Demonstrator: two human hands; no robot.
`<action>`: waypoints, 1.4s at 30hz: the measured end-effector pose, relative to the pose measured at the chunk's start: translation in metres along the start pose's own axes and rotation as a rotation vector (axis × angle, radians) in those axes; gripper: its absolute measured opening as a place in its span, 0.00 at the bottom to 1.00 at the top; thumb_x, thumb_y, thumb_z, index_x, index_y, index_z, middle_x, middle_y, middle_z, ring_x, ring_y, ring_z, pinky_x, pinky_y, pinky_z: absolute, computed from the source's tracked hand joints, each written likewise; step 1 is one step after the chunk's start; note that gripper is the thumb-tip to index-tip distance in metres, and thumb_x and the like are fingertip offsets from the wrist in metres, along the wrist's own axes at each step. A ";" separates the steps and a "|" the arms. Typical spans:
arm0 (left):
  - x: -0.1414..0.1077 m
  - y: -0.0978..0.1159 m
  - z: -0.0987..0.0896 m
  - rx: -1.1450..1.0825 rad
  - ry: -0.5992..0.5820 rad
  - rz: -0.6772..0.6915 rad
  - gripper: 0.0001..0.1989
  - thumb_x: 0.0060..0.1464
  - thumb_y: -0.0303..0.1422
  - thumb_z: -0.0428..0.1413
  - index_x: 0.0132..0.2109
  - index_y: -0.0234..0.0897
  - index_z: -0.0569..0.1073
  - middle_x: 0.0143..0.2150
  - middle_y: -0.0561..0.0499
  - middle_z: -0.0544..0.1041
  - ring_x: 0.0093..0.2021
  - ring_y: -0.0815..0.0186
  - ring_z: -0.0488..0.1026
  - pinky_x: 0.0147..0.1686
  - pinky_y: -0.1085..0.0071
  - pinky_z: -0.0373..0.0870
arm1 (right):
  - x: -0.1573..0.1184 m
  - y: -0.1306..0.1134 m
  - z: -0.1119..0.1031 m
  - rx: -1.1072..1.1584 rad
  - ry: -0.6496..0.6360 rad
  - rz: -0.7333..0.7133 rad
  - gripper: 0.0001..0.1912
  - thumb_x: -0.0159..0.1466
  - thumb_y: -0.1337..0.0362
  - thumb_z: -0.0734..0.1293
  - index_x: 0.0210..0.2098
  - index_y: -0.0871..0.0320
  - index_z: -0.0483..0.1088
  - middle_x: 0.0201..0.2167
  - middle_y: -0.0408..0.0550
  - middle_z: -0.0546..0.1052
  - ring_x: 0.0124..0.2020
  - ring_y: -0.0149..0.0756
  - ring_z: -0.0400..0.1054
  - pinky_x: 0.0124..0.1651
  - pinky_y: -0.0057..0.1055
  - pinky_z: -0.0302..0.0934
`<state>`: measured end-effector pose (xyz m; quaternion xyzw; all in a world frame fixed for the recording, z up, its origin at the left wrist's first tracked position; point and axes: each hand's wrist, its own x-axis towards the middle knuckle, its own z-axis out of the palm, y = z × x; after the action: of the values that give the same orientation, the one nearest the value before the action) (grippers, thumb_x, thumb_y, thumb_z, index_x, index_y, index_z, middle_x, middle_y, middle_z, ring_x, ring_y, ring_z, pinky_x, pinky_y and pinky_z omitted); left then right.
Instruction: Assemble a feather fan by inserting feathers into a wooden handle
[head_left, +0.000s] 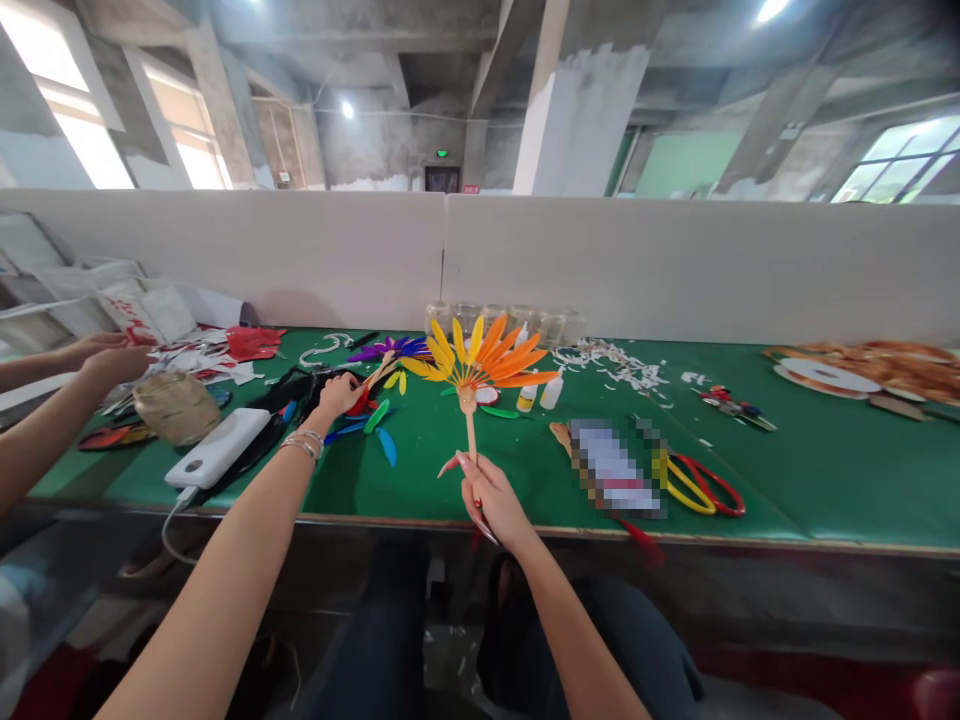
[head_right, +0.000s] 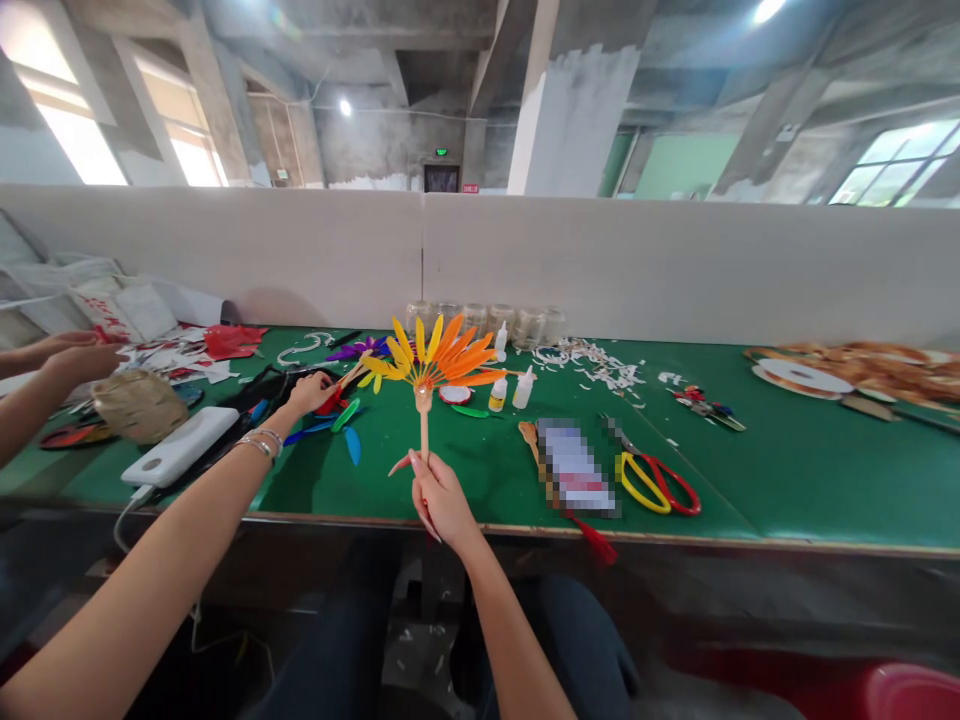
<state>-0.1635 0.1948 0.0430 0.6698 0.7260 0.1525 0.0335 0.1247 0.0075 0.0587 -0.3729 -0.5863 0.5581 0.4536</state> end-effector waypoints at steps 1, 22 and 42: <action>0.001 0.001 0.002 0.023 -0.001 -0.007 0.19 0.53 0.44 0.44 0.43 0.34 0.67 0.44 0.41 0.72 0.46 0.56 0.65 0.45 0.63 0.61 | 0.000 -0.001 0.001 -0.010 -0.005 0.001 0.18 0.62 0.51 0.55 0.35 0.60 0.64 0.06 0.30 0.54 0.06 0.21 0.44 0.10 0.19 0.40; -0.028 0.017 -0.045 0.140 0.214 0.029 0.21 0.57 0.37 0.38 0.42 0.34 0.73 0.43 0.40 0.73 0.45 0.54 0.68 0.41 0.63 0.62 | -0.002 0.000 0.003 -0.041 -0.086 0.036 0.18 0.63 0.51 0.55 0.34 0.60 0.64 0.06 0.30 0.54 0.06 0.21 0.45 0.10 0.19 0.41; -0.203 0.042 -0.051 -0.772 -0.475 0.301 0.17 0.55 0.45 0.43 0.32 0.35 0.65 0.21 0.57 0.65 0.21 0.74 0.58 0.22 0.77 0.56 | 0.010 0.012 0.010 0.155 0.034 -0.019 0.19 0.59 0.46 0.57 0.31 0.58 0.62 0.12 0.32 0.56 0.10 0.20 0.46 0.12 0.20 0.40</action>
<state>-0.1158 -0.0118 0.0713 0.7225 0.4833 0.2569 0.4225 0.1113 0.0148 0.0480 -0.3406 -0.5371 0.5911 0.4961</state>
